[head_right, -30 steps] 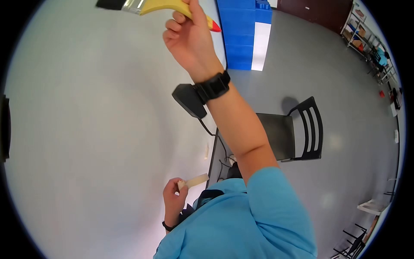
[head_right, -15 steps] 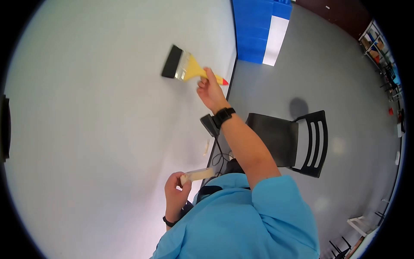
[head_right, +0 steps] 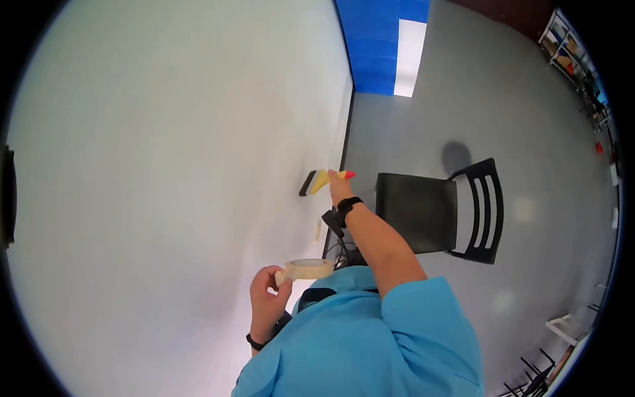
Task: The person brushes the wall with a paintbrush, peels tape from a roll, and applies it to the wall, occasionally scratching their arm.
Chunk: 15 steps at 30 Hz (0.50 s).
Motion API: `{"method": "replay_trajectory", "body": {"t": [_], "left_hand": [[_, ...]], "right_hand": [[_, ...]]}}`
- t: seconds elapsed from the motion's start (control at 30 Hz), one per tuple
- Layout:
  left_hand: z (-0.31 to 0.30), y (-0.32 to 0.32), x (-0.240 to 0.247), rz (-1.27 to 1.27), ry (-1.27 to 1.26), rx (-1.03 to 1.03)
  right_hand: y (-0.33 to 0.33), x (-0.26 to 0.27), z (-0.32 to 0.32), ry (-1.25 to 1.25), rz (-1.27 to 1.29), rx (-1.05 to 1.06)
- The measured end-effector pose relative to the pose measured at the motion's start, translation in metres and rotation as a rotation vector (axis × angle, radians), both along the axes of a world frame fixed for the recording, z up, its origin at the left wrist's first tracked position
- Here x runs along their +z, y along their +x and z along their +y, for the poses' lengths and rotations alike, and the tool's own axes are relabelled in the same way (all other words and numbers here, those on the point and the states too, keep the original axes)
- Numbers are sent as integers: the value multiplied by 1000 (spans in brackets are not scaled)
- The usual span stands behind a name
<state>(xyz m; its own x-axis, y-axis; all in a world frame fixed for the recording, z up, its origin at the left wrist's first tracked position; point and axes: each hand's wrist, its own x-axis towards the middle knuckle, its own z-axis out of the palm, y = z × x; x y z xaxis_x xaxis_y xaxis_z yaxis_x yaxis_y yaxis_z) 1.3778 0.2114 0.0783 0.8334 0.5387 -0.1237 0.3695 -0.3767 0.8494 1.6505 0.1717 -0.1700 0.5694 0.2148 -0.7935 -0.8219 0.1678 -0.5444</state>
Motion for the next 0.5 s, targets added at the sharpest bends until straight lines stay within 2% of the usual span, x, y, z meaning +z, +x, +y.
{"method": "replay_trajectory", "body": {"t": [0.13, 0.2, 0.27, 0.37, 0.4, 0.43, 0.5], "left_hand": [[3, -3, 5, -50, 61, -24], [5, -7, 5, -47, 73, -14], [7, -15, 4, -39, 81, -7], [11, -24, -1, -21, 58, 7], [10, -27, 0, -12, 46, 28], [11, -29, 0, -5, 36, 49], [10, -34, -7, -14, 47, 66]], "right_hand": [[47, 50, 13, 202, -386, -134], [70, 123, 14, 281, -587, -117], [82, 210, 14, 342, -657, -196], [102, 301, 3, 833, -698, -229], [105, 323, 2, 1044, -701, -254], [108, 341, 4, 1053, -704, -251], [115, 365, 10, 1496, -699, -208]]}}
